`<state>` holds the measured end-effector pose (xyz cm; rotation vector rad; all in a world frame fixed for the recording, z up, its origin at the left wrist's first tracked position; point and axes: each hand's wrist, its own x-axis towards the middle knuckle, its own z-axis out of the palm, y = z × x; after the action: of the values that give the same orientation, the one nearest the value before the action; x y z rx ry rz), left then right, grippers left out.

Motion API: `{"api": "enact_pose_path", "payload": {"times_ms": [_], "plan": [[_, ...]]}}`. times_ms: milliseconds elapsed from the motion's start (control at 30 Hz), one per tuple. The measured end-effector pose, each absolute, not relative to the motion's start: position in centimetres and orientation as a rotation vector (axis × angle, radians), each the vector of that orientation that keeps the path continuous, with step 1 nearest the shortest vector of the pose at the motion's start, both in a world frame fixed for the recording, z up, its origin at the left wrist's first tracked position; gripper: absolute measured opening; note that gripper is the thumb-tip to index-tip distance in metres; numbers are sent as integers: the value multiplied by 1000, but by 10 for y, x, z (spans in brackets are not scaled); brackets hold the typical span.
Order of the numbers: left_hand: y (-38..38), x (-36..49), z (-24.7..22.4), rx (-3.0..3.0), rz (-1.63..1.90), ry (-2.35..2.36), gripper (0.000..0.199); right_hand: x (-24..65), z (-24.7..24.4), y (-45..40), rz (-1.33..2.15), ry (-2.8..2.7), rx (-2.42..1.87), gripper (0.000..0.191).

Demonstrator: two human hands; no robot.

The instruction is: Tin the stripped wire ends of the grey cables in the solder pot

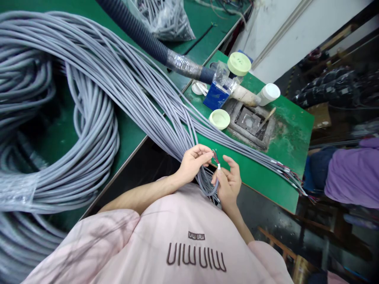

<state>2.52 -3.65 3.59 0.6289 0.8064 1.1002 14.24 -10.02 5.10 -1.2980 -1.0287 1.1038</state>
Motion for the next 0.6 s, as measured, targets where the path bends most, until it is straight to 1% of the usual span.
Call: {"api": "enact_pose_path", "payload": {"times_ms": [133, 233, 600], "plan": [[-37, 24, 38, 573, 1098, 752, 20, 142, 51, -99, 1113, -1027, -1290, 36], [-37, 22, 37, 615, 1124, 736, 22, 142, 51, -98, 1115, -1025, -1291, 35], [-36, 25, 48, 719, 1142, 832, 25, 140, 50, -96, 1102, -1049, -1321, 36]]}}
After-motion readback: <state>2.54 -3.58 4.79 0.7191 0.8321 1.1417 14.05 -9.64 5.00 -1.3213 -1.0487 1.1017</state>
